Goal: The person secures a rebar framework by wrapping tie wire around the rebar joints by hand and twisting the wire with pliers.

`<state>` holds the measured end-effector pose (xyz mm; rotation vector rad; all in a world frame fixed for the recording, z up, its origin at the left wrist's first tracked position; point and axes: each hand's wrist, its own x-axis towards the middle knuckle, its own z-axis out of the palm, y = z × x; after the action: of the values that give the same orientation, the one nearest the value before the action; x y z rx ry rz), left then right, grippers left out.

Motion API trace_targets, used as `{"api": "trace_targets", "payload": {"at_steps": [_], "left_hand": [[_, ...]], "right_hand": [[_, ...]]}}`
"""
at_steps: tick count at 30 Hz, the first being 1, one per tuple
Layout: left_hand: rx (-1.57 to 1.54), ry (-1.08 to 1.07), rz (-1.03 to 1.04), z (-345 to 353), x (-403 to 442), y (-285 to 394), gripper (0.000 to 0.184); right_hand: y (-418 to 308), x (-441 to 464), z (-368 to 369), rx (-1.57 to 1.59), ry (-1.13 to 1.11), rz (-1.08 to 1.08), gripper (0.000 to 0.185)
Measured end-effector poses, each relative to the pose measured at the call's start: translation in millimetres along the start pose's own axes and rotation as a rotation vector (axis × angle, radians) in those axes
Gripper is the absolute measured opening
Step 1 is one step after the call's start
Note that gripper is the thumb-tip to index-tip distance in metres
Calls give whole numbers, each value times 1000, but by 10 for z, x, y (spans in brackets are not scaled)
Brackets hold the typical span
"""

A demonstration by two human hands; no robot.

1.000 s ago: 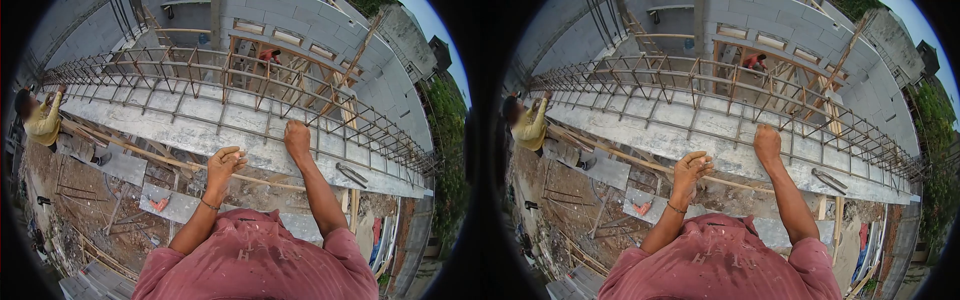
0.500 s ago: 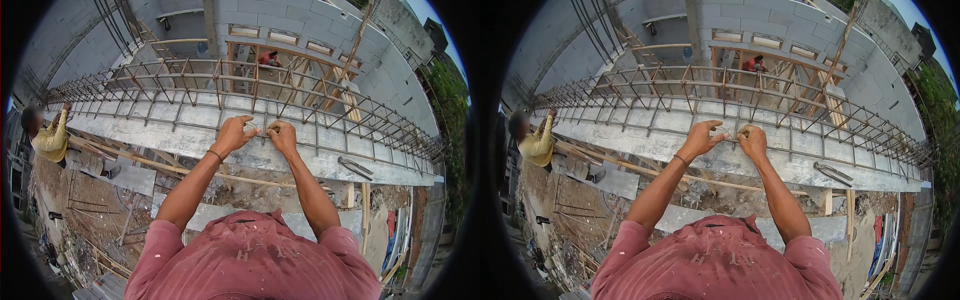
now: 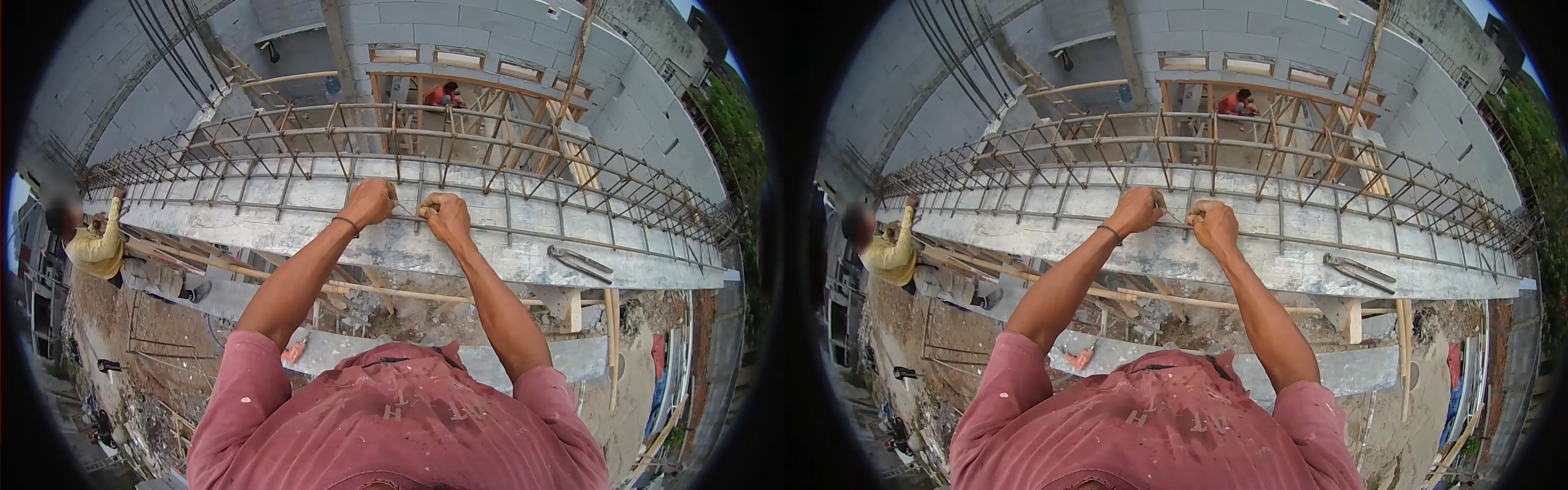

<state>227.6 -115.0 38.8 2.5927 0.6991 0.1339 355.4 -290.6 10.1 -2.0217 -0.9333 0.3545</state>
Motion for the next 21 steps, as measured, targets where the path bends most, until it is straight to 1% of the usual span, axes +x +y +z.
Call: {"api": "trace_targets", "payload": {"at_steps": [2, 4, 5, 7, 8, 10, 11, 13, 15, 16, 18, 19, 21], "left_hand": [[-11, 16, 11, -4, 3, -27, 12], [-27, 25, 25, -8, -23, -26, 12], [4, 59, 59, -1, -42, -22, 12], [36, 87, 101, -19, -94, 118, 12], [85, 94, 75, -17, -104, 206, 12], [135, 98, 53, -63, -206, 507, 12], [189, 118, 31, -66, -300, 719, 13], [240, 139, 5, 81, -424, 946, 14], [43, 265, -91, 259, -577, 1035, 13], [48, 261, -99, 421, -657, 1049, 13], [-61, 603, 25, 774, -741, 1034, 9], [-64, 605, 14, 915, -759, 1017, 9], [89, 660, 88, 1154, -826, 974, 17]], "right_hand": [[16, -2, 54, 12, 5, -6, 9], [79, -25, 125, 26, 65, -137, 11], [115, -28, 150, 27, 68, -133, 11], [159, -44, 167, -63, 144, -428, 12], [187, -44, 158, -64, 153, -421, 12], [236, -26, 140, -19, 142, -543, 13], [250, -14, 117, -21, 141, -540, 13], [248, 40, 58, 102, -10, -378, 14], [203, 61, 3, 113, -42, -338, 15], [216, 72, 7, 121, -74, -298, 17], [263, 126, 14, 120, -99, -307, 17], [284, 145, 17, 142, -119, -319, 16], [304, 135, 0, 157, -165, -328, 16]]}}
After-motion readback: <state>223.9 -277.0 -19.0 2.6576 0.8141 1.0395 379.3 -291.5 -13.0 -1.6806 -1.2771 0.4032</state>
